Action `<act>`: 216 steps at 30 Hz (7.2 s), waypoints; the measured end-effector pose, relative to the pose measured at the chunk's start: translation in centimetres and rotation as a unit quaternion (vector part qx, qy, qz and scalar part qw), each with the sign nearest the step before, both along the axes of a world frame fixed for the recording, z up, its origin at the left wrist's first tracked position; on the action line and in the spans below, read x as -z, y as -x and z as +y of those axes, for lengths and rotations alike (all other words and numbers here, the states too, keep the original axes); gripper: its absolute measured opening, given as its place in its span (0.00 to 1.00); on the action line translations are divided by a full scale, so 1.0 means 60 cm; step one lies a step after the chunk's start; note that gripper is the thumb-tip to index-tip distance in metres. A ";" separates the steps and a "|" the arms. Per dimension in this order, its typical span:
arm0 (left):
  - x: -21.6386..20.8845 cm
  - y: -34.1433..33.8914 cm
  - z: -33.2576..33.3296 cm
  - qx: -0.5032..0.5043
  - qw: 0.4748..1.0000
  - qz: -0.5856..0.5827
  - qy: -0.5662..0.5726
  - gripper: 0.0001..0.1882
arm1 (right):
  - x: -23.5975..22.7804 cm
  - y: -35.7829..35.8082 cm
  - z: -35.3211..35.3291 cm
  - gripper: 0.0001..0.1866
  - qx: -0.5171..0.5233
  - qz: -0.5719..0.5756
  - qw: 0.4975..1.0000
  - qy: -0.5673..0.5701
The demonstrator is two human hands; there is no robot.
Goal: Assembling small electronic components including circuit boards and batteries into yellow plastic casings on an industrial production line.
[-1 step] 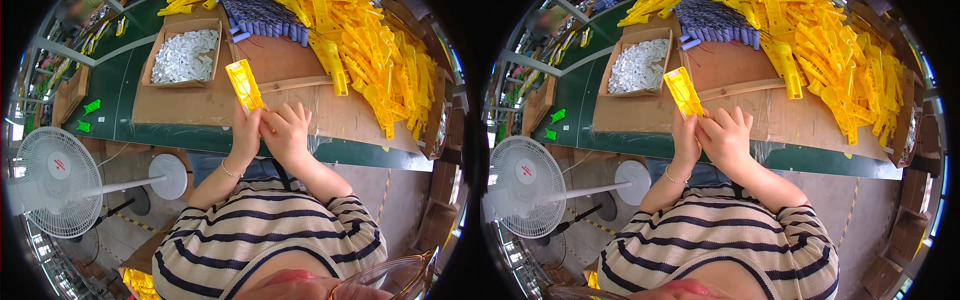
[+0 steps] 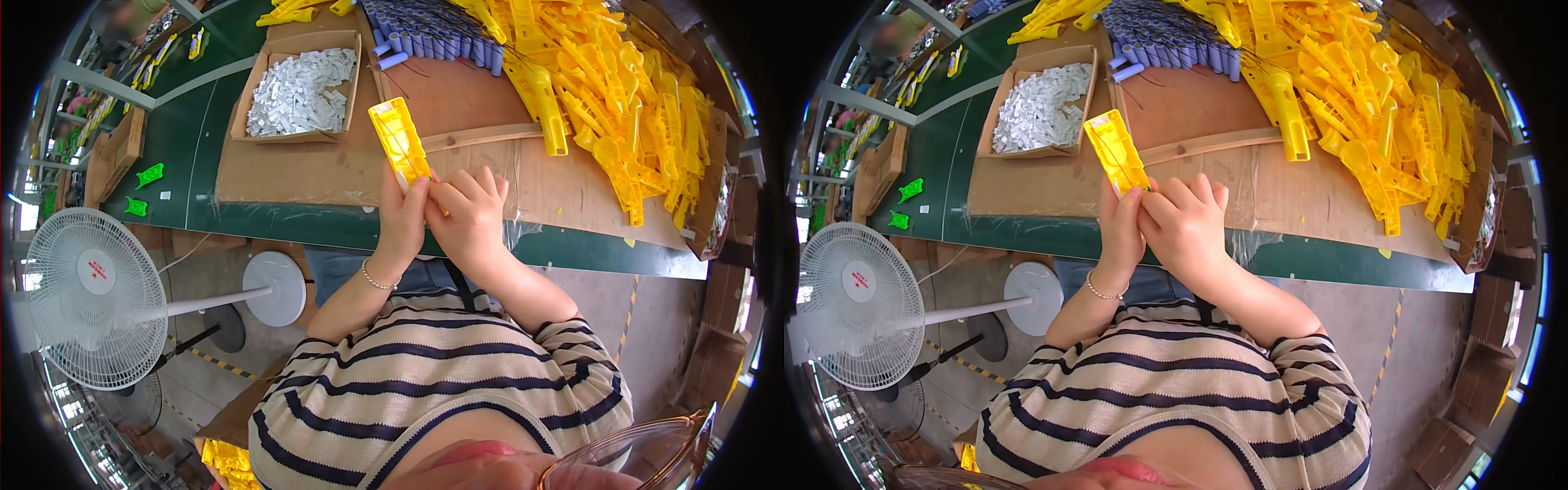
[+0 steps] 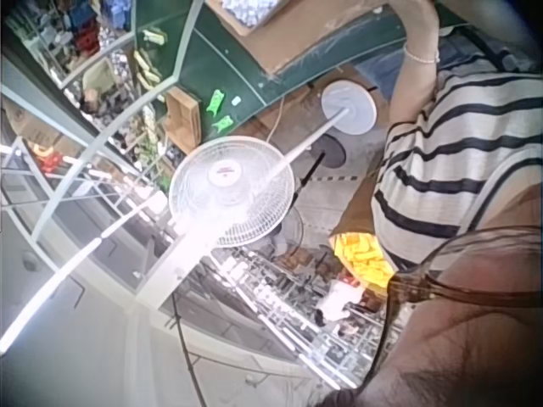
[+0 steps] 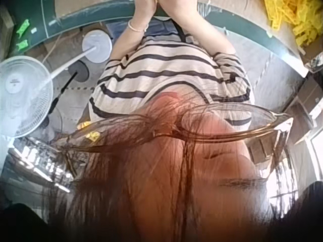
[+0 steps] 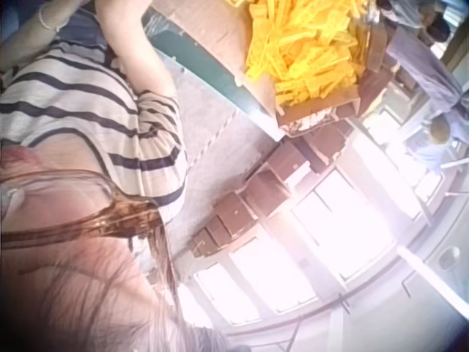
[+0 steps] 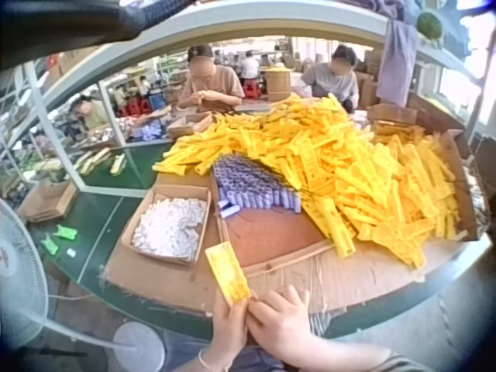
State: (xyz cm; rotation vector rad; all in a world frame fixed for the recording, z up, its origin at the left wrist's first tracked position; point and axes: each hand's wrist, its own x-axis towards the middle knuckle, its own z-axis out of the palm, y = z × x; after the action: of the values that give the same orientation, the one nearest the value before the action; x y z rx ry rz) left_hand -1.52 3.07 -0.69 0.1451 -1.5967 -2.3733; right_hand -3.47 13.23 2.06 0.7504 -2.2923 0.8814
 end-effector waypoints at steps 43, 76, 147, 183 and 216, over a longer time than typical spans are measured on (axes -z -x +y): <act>-0.022 -0.052 -0.050 0.130 0.990 0.047 -0.011 0.23 | -0.074 0.142 0.117 0.10 0.102 -0.271 0.942 0.172; -0.028 -0.064 -0.036 0.188 0.982 -0.005 -0.029 0.22 | -0.030 0.026 -0.015 0.17 -0.121 -0.469 0.813 0.324; 0.053 -0.149 -0.231 -0.073 0.990 -0.075 -0.092 0.14 | -0.039 0.349 -0.271 0.09 -0.112 -0.125 0.921 -0.351; 0.026 -0.103 -0.182 -0.053 0.995 -0.081 -0.030 0.13 | -0.627 0.645 0.046 0.09 0.306 0.391 0.842 -0.211; 0.059 -0.151 -0.248 -0.091 0.987 -0.105 -0.080 0.14 | -0.016 0.408 -0.324 0.06 -0.238 -0.036 0.868 -0.435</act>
State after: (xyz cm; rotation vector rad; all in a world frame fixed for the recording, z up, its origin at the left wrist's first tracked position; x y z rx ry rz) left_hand 7.57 -11.84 -4.23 0.5653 -1.4079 -2.4040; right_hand -27.95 -6.19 3.05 1.7381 -2.5824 -0.0295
